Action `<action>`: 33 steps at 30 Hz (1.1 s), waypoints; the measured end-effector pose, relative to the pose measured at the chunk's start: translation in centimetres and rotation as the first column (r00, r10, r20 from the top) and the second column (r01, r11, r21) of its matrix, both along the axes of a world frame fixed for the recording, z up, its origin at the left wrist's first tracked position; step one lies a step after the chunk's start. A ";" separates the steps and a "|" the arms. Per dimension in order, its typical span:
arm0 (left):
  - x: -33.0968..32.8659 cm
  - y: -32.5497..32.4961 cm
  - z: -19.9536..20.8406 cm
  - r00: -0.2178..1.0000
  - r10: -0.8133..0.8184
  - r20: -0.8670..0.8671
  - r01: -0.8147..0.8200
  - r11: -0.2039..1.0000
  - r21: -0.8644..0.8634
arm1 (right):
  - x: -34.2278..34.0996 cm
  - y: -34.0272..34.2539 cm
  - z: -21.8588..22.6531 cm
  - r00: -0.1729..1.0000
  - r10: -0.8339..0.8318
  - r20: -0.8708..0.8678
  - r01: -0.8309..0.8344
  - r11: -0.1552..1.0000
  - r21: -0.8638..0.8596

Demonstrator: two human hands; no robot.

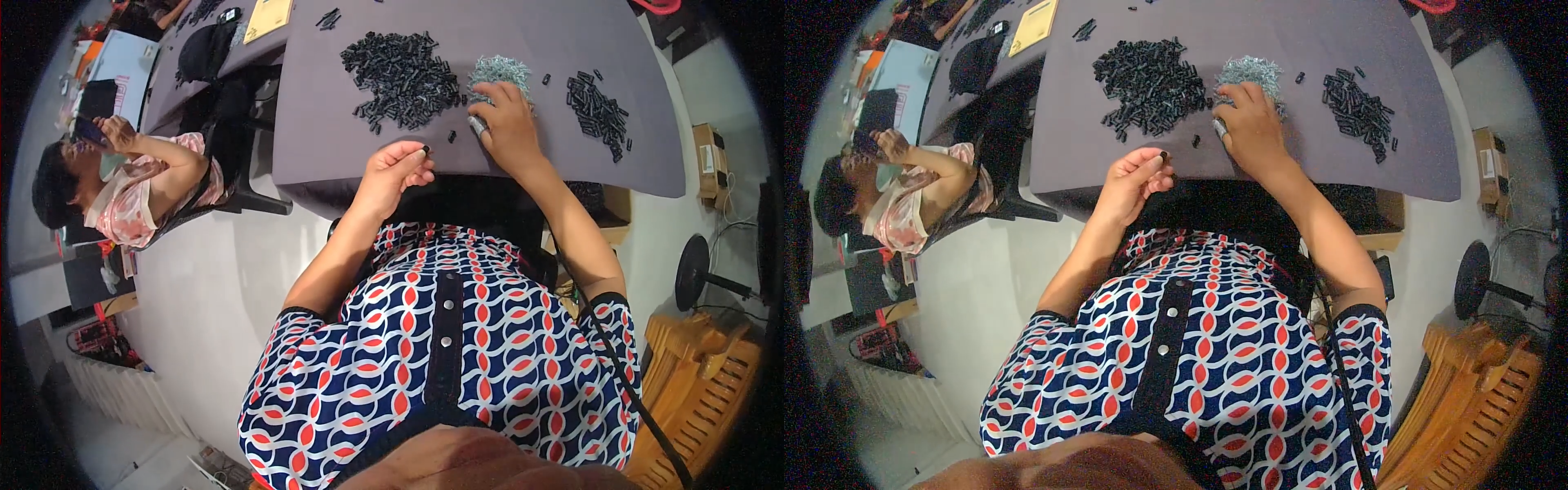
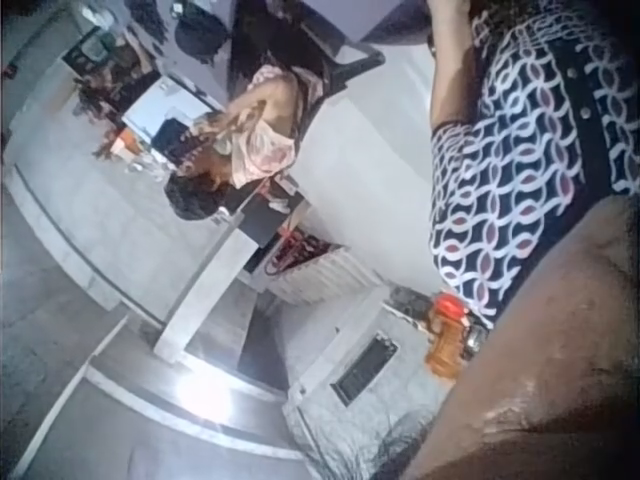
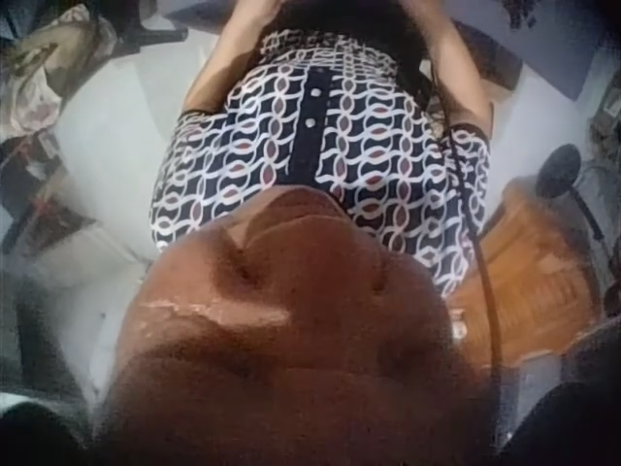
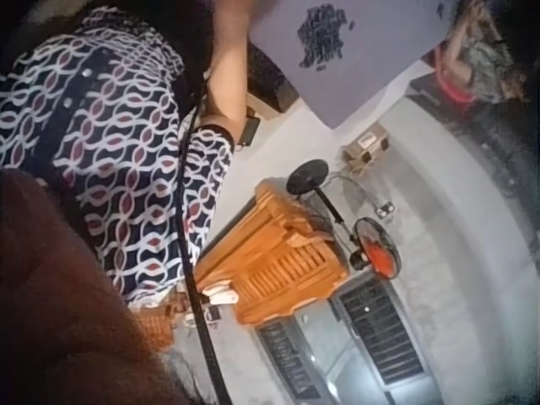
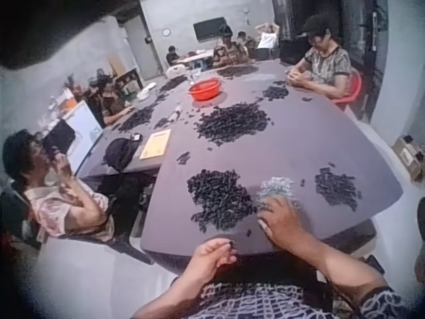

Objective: Assembling small plastic components at a workshop table.

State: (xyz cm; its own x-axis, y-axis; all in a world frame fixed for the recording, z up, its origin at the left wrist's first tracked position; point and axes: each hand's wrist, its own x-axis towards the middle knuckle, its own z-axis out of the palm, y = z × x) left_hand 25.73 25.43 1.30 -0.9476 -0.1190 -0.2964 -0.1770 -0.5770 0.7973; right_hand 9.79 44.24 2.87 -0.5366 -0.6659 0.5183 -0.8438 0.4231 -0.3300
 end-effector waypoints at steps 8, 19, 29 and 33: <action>0.3 -0.1 0.0 1.000 0.013 0.016 -0.013 1.000 -0.014 | 0.0 -0.7 1.0 0.994 0.039 0.100 -0.026 0.991 -0.134; 0.1 0.0 0.3 1.000 0.007 0.014 -0.007 1.000 -0.015 | -0.4 0.6 0.2 0.374 0.320 0.870 0.088 0.922 -0.377; -1.8 1.5 2.1 0.998 0.060 0.029 -0.056 0.993 -0.108 | -0.9 1.1 -0.4 0.326 0.362 0.873 0.138 0.896 -0.423; -3.4 2.0 3.1 0.998 0.022 0.063 -0.011 0.985 -0.175 | -0.9 1.3 -0.5 0.205 0.449 0.870 0.170 0.859 -0.483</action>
